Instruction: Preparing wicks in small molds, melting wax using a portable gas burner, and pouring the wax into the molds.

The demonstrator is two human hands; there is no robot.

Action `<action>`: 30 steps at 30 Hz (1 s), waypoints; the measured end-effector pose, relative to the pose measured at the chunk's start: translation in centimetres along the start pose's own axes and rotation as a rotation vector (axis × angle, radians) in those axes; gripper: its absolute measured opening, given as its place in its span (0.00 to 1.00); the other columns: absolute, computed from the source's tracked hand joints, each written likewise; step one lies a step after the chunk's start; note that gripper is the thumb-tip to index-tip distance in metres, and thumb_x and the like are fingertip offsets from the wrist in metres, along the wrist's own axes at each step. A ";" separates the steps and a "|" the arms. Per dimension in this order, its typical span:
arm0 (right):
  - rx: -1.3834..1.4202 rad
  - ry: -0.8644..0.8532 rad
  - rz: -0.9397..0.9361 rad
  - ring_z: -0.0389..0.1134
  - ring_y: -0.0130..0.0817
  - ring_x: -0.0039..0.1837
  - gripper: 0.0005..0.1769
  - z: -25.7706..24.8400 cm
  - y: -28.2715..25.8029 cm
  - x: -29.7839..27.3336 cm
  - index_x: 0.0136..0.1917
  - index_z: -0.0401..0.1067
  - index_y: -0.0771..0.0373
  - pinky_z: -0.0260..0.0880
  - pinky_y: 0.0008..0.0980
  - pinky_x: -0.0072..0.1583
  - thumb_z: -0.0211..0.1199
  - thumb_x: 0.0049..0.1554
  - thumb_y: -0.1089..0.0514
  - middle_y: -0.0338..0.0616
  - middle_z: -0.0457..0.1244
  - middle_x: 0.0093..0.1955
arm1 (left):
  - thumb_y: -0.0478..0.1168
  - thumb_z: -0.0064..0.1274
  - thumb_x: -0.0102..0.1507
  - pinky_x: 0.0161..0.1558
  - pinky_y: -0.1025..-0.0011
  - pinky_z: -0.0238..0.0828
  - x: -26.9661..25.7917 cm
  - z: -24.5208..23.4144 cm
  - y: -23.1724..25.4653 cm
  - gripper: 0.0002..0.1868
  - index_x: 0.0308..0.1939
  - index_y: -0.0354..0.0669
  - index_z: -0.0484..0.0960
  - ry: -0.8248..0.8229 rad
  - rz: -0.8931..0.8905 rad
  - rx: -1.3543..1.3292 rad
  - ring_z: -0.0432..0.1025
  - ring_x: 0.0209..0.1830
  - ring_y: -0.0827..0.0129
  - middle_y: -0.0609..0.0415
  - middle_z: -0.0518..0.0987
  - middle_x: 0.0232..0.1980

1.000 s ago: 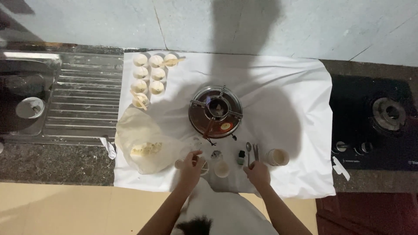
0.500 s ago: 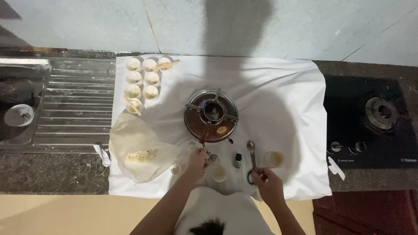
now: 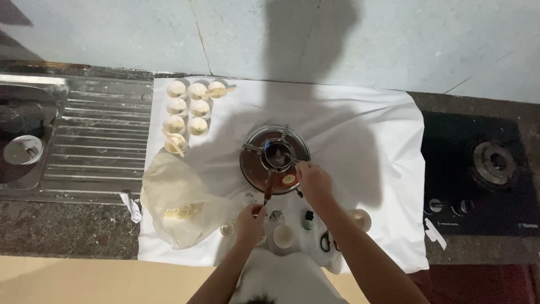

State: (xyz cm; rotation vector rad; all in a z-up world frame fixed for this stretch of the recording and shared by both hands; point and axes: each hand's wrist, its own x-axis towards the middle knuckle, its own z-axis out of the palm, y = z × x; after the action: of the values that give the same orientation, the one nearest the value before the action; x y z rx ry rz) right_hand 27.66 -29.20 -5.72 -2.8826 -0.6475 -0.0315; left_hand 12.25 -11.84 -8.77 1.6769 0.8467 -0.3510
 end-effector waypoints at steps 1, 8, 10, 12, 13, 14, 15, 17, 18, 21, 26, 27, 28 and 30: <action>0.000 0.000 -0.002 0.73 0.37 0.39 0.08 0.4 0.1 0.2 0.48 0.73 0.55 0.76 0.36 0.41 0.58 0.66 0.52 0.39 0.66 0.36 | 0.46 0.51 0.70 0.54 0.57 0.77 -0.3 -0.3 0.4 0.17 0.58 0.41 0.82 0.002 0.000 -0.001 0.79 0.53 0.54 0.44 0.83 0.54; 0.014 -0.096 -0.087 0.75 0.44 0.47 0.05 1.6 0.5 0.0 0.51 0.73 0.56 0.79 0.42 0.47 0.62 0.62 0.55 0.46 0.68 0.46 | 0.47 0.49 0.71 0.52 0.57 0.78 -1.5 -1.2 1.7 0.17 0.57 0.40 0.82 0.027 0.029 0.014 0.79 0.51 0.55 0.45 0.84 0.52; 0.047 -0.109 -0.078 0.75 0.45 0.49 0.06 1.4 0.2 0.2 0.53 0.74 0.56 0.79 0.42 0.48 0.60 0.63 0.55 0.46 0.68 0.49 | 0.46 0.49 0.71 0.52 0.55 0.78 -1.8 -1.4 2.1 0.17 0.56 0.39 0.82 0.035 0.043 0.009 0.79 0.50 0.53 0.43 0.84 0.52; 0.064 -0.095 -0.026 0.75 0.40 0.52 0.08 2.0 0.1 0.6 0.53 0.76 0.53 0.77 0.39 0.52 0.61 0.64 0.51 0.42 0.69 0.49 | 0.46 0.50 0.70 0.50 0.59 0.77 -1.3 -1.6 1.4 0.16 0.56 0.41 0.82 0.004 0.054 -0.026 0.79 0.47 0.58 0.46 0.84 0.50; 0.065 -0.097 -0.026 0.75 0.40 0.52 0.08 2.1 0.2 0.7 0.53 0.76 0.53 0.77 0.39 0.52 0.61 0.64 0.51 0.42 0.69 0.49 | 0.46 0.50 0.70 0.50 0.59 0.77 -1.3 -1.6 1.3 0.16 0.56 0.41 0.82 0.004 0.052 -0.026 0.79 0.47 0.58 0.46 0.84 0.50; 0.035 -0.034 -0.025 0.75 0.38 0.52 0.07 2.1 0.4 0.8 0.53 0.76 0.51 0.78 0.37 0.51 0.62 0.63 0.51 0.41 0.69 0.48 | 0.46 0.50 0.70 0.49 0.60 0.78 -1.2 -1.6 1.2 0.15 0.56 0.43 0.82 0.013 0.041 -0.030 0.79 0.47 0.60 0.47 0.84 0.50; 0.005 0.028 -0.023 0.75 0.37 0.51 0.06 2.1 0.6 1.0 0.52 0.77 0.50 0.78 0.36 0.51 0.63 0.63 0.50 0.39 0.69 0.47 | 0.46 0.51 0.69 0.49 0.61 0.78 -1.1 -1.6 1.1 0.15 0.56 0.45 0.82 0.021 0.030 -0.035 0.79 0.46 0.62 0.49 0.84 0.50; 0.022 -0.011 -0.006 0.75 0.37 0.51 0.07 2.0 0.7 1.2 0.51 0.76 0.51 0.78 0.37 0.51 0.62 0.64 0.50 0.40 0.70 0.47 | 0.46 0.50 0.70 0.47 0.63 0.77 -1.1 -1.5 1.0 0.15 0.56 0.44 0.82 0.012 0.026 -0.086 0.78 0.43 0.64 0.50 0.85 0.48; 0.039 -0.049 0.012 0.75 0.38 0.52 0.08 1.9 0.7 1.3 0.51 0.76 0.53 0.78 0.38 0.51 0.61 0.64 0.50 0.41 0.70 0.48 | 0.45 0.49 0.70 0.45 0.65 0.77 -1.2 -1.4 0.9 0.15 0.55 0.43 0.82 0.001 0.022 -0.136 0.77 0.39 0.67 0.51 0.85 0.46; 0.009 -0.120 0.034 0.74 0.39 0.52 0.09 1.9 0.2 0.9 0.51 0.76 0.52 0.78 0.40 0.52 0.61 0.63 0.48 0.40 0.70 0.47 | 0.44 0.50 0.70 0.41 0.69 0.76 -0.1 -0.8 -0.5 0.14 0.54 0.41 0.82 -0.022 0.008 -0.169 0.77 0.34 0.70 0.53 0.86 0.41; 0.084 -0.025 -0.009 0.75 0.40 0.48 0.07 2.6 -0.4 0.1 0.49 0.77 0.52 0.78 0.38 0.50 0.63 0.62 0.50 0.43 0.70 0.44 | 0.43 0.50 0.69 0.37 0.68 0.76 -0.7 -1.4 0.5 0.16 0.54 0.37 0.83 -0.006 0.005 -0.159 0.77 0.30 0.69 0.50 0.86 0.39; 0.110 -0.012 -0.020 0.75 0.39 0.48 0.07 3.2 -0.3 0.0 0.50 0.77 0.52 0.77 0.36 0.50 0.63 0.63 0.50 0.42 0.70 0.44 | 0.43 0.50 0.69 0.36 0.69 0.76 -0.5 -1.3 0.2 0.16 0.55 0.37 0.83 -0.004 -0.005 -0.170 0.77 0.29 0.69 0.50 0.87 0.39; 0.111 -0.012 -0.021 0.75 0.39 0.48 0.07 3.0 -0.5 0.3 0.50 0.77 0.52 0.77 0.36 0.50 0.63 0.63 0.50 0.42 0.70 0.44 | 0.43 0.50 0.69 0.36 0.69 0.76 -0.5 -1.4 0.3 0.16 0.55 0.37 0.83 -0.003 -0.006 -0.170 0.77 0.29 0.69 0.50 0.87 0.39; 0.143 -0.027 -0.007 0.75 0.44 0.48 0.08 2.4 -0.8 0.9 0.50 0.77 0.55 0.77 0.40 0.50 0.61 0.63 0.52 0.46 0.71 0.44 | 0.43 0.50 0.70 0.36 0.69 0.76 -0.6 -1.4 0.4 0.16 0.56 0.38 0.82 -0.001 -0.010 -0.151 0.77 0.29 0.70 0.51 0.87 0.39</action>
State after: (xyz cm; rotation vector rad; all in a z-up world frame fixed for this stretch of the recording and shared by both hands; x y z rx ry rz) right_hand 28.10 -27.68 -7.91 -2.7473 -0.6376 0.0503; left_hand 11.83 -10.71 -7.73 1.5328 0.8600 -0.2869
